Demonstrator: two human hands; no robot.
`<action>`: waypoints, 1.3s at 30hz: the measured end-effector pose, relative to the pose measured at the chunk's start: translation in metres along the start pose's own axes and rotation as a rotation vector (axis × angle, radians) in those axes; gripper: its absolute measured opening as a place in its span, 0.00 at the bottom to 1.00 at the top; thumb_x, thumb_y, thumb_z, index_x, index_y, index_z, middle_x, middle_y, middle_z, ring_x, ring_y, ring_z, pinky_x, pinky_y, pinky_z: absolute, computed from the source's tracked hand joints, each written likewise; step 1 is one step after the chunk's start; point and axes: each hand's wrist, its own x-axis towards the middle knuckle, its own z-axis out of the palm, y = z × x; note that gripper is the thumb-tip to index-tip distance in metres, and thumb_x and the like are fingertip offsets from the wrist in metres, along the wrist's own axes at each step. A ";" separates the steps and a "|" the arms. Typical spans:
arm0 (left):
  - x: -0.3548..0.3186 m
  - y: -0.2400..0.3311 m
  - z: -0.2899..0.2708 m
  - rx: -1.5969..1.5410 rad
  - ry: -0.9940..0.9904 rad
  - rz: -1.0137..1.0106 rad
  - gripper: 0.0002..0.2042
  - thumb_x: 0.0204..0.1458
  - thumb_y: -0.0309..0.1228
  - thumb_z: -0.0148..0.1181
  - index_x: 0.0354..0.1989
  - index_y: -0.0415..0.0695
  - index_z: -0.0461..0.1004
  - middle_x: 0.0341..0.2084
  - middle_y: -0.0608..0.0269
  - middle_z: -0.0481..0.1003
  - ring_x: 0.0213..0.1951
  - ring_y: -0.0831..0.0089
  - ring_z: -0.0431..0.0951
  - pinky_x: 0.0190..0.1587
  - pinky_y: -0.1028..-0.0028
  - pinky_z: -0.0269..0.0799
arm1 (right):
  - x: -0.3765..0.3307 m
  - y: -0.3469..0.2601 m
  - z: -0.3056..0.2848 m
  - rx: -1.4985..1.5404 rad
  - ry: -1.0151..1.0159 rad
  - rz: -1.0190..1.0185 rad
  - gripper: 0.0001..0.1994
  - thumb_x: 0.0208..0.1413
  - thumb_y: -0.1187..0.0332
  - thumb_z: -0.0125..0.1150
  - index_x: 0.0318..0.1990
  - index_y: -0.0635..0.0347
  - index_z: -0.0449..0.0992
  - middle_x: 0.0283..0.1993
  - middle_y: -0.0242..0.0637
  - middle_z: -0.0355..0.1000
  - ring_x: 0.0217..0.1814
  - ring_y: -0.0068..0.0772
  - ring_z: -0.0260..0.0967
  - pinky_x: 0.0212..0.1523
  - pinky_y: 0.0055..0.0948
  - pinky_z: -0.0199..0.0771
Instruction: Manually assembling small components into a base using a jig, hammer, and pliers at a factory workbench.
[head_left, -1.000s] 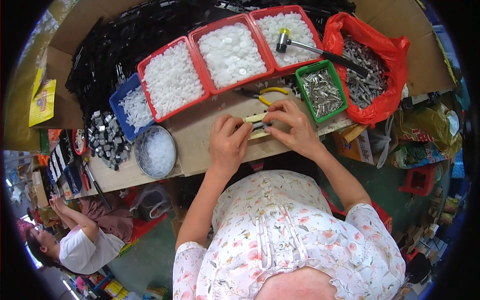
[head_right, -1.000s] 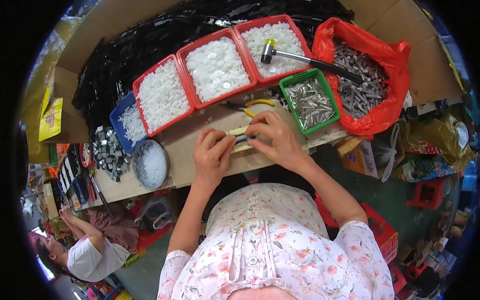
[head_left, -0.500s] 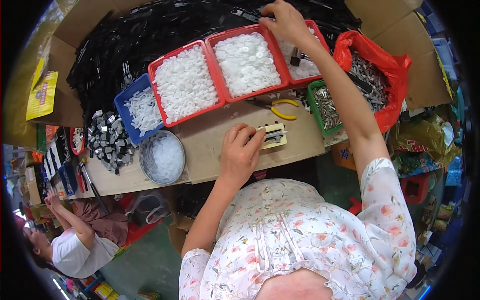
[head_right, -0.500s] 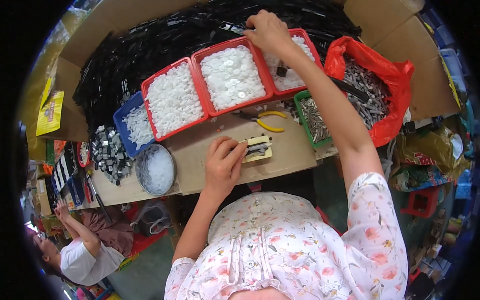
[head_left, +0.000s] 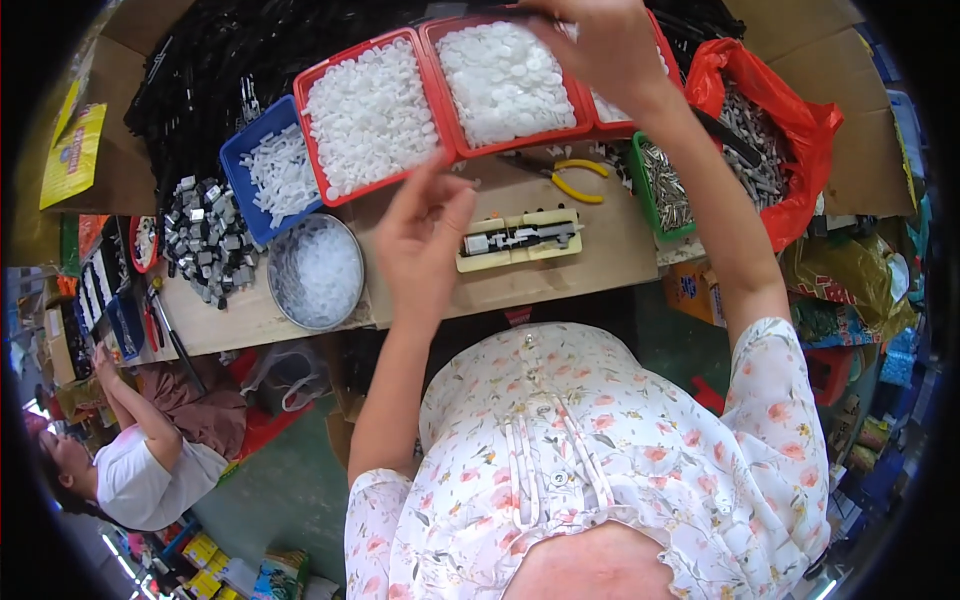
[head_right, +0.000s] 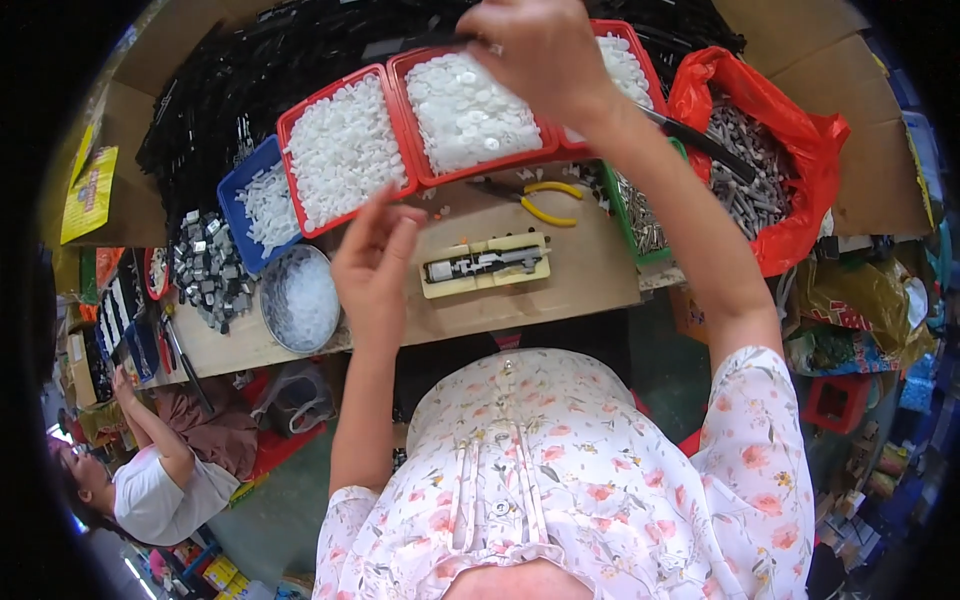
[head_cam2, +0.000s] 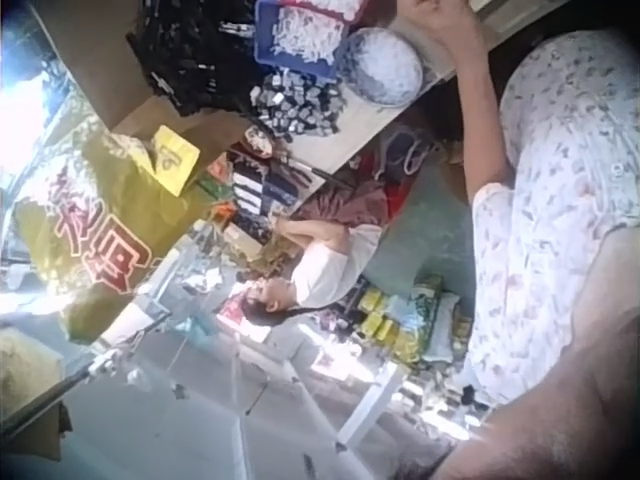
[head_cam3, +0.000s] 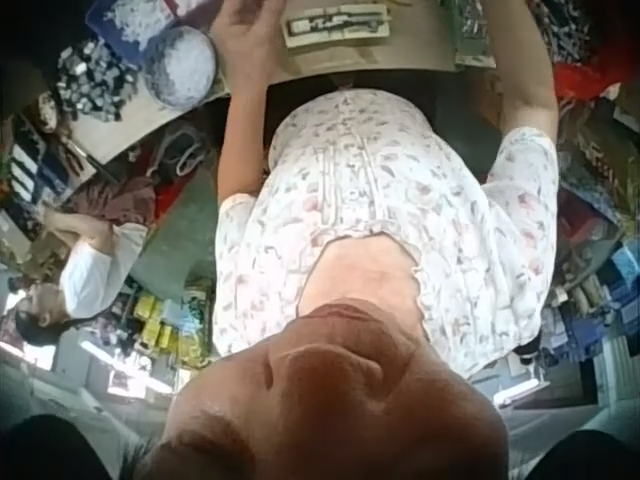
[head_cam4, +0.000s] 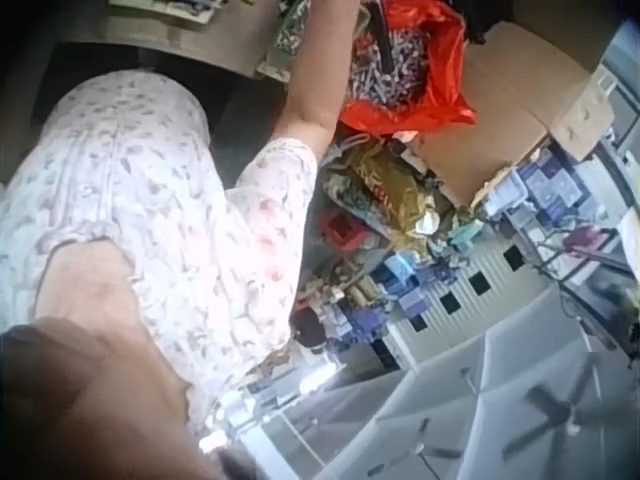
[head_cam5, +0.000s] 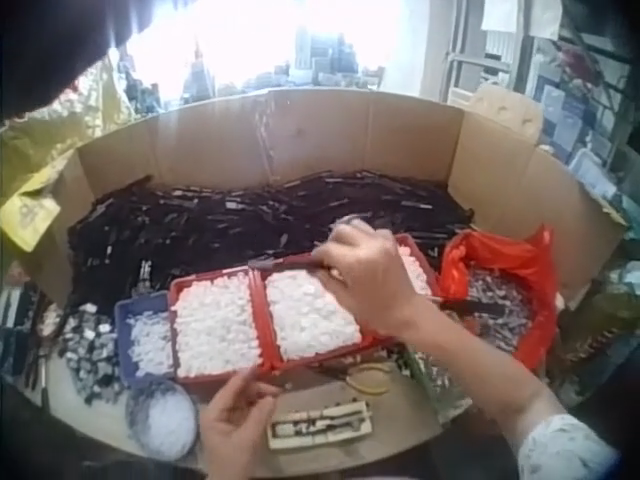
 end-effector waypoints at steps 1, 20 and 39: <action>0.003 0.002 0.004 0.000 -0.011 -0.002 0.17 0.58 0.24 0.63 0.56 0.37 0.75 0.40 0.55 0.79 0.39 0.67 0.78 0.41 0.74 0.72 | -0.024 0.002 0.006 -0.044 0.088 -0.164 0.10 0.45 0.72 0.71 0.36 0.58 0.79 0.38 0.36 0.76 0.41 0.41 0.74 0.40 0.37 0.72; -0.022 0.003 -0.003 -0.150 -0.164 -0.021 0.23 0.55 0.20 0.65 0.61 0.37 0.71 0.45 0.61 0.77 0.44 0.78 0.77 0.45 0.78 0.72 | -0.143 -0.045 -0.018 0.475 -0.322 0.113 0.17 0.48 0.66 0.72 0.44 0.63 0.78 0.42 0.41 0.73 0.45 0.44 0.72 0.42 0.38 0.71; -0.025 -0.008 -0.015 0.562 -0.097 0.322 0.18 0.49 0.25 0.70 0.49 0.36 0.78 0.39 0.57 0.77 0.44 0.64 0.77 0.46 0.68 0.72 | -0.160 -0.066 0.012 0.347 -0.423 0.146 0.15 0.49 0.66 0.70 0.44 0.59 0.77 0.42 0.37 0.70 0.47 0.41 0.68 0.45 0.40 0.66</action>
